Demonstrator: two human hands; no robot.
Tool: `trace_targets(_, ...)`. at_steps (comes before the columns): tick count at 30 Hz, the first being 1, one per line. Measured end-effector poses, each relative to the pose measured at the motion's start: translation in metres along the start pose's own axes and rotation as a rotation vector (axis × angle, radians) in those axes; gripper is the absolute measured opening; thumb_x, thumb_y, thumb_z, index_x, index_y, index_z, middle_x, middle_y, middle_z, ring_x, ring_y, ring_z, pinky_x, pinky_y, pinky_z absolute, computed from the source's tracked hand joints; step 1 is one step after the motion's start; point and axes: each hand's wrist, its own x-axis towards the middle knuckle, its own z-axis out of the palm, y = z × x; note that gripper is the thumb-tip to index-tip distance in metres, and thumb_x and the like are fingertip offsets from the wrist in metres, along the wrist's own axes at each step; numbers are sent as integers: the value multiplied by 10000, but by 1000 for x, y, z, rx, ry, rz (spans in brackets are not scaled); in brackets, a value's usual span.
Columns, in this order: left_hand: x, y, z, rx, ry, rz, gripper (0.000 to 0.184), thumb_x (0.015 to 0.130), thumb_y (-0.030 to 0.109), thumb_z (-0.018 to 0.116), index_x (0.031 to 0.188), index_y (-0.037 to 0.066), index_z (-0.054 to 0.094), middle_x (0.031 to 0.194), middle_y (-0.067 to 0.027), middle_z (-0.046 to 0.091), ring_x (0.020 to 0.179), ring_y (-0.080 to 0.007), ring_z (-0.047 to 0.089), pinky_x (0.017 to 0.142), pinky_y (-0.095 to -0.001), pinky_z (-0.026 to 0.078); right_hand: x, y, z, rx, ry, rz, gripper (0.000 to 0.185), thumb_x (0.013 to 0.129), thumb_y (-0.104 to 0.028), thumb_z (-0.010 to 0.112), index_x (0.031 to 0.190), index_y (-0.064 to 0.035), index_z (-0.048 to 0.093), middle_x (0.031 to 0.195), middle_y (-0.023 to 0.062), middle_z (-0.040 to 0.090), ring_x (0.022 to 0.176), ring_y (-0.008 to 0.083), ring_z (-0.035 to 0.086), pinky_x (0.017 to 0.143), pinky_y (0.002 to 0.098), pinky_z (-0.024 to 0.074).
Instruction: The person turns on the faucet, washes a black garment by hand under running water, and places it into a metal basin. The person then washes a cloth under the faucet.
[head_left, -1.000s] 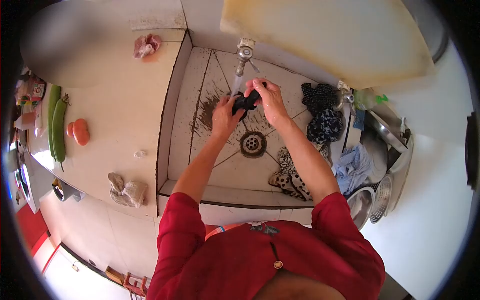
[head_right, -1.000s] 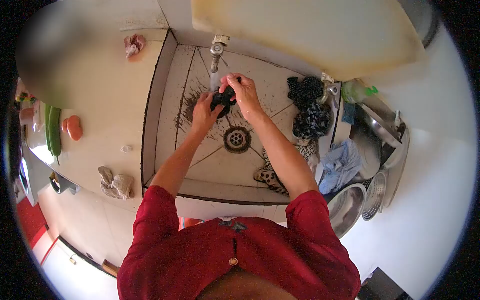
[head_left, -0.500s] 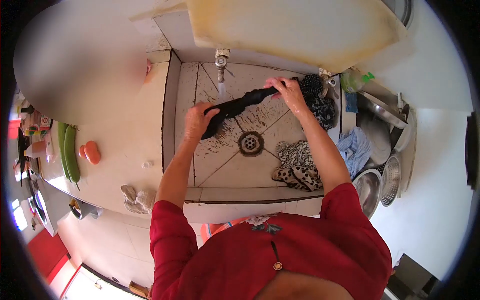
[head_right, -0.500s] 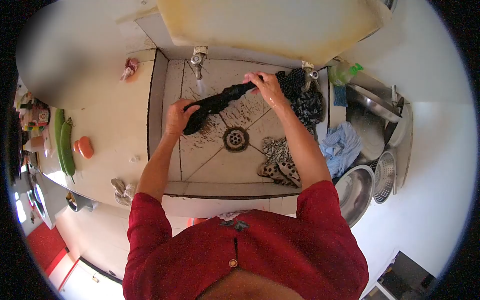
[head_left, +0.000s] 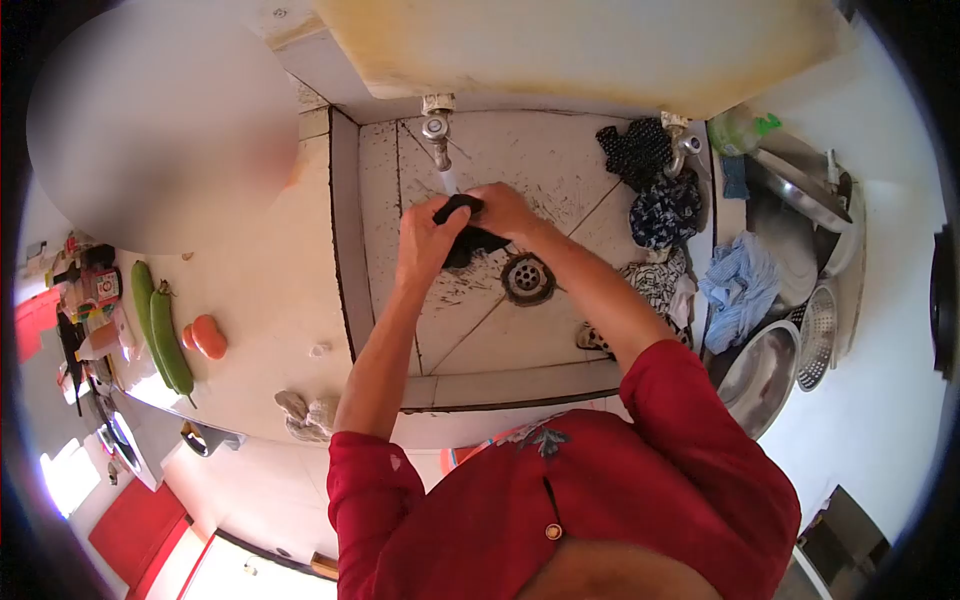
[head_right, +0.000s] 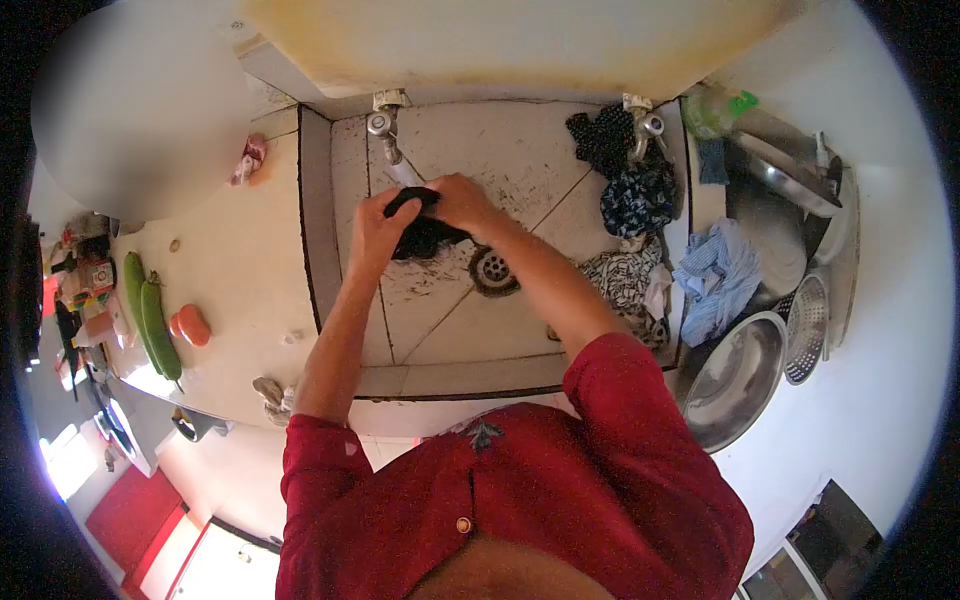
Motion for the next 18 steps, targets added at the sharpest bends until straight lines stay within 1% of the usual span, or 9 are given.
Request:
trace_targets(1,-11,9,-6,53,-48,-1,219,867,190,667,866,-28,642,673,4,546,633,-71,472,575,-269,407,0,15,0,-105,32,-5,323,743,-152,733,1056,-84,692,1027,132,681,993,316,644,834,410,511)
trace_targets(4,-31,2,-15,103,-96,50,139,782,59,680,888,-25,649,718,-68,594,603,-156,547,559,-326,437,-17,68,1,-356,181,17,294,743,-163,726,1032,-114,710,1028,120,664,1016,308,629,828,417,516)
trace_targets(5,-34,-3,-15,203,-31,158,144,764,41,685,894,-10,650,740,-79,595,626,-194,567,568,-338,445,-24,82,-1,-399,252,40,276,745,-162,719,1019,-124,718,1033,118,659,1022,307,624,821,420,518)
trace_targets(7,-38,-21,-16,399,95,376,183,728,6,696,906,20,653,785,-102,597,670,-270,608,588,-362,462,-38,101,-15,-382,292,214,274,757,-145,703,1029,-114,714,1025,124,664,1013,310,628,833,425,515)
trace_targets(8,-39,-29,-17,508,107,344,206,717,-1,702,913,41,656,796,-108,590,699,-295,608,601,-368,467,-42,107,-19,-368,314,298,273,763,-137,695,1034,-109,711,1022,126,666,1008,312,630,838,427,513)
trace_targets(10,-40,-50,-18,721,143,270,258,693,-15,712,926,83,660,819,-121,576,757,-345,610,628,-381,477,-55,92,-38,-244,418,289,284,761,-123,690,1043,-96,707,1022,132,672,996,310,638,841,421,515)
trace_targets(13,-33,-101,-22,965,268,331,306,684,-48,710,932,121,654,766,-118,540,748,-317,591,652,-382,481,-79,41,-73,-11,569,130,299,763,-42,642,1055,-72,699,1031,142,683,951,304,655,822,402,524)
trace_targets(16,-21,-108,-36,602,328,48,304,694,-76,678,932,111,645,761,-92,555,703,-270,567,641,-357,474,-91,6,-91,401,704,-85,341,725,33,615,1038,-76,695,991,131,675,911,312,644,819,388,515)
trace_targets(18,-17,-83,-45,182,484,137,282,694,-88,657,917,83,641,746,-76,550,687,-233,550,631,-339,462,-105,-20,-104,766,738,-102,381,688,78,599,1023,-82,689,950,112,656,893,314,619,818,384,496)
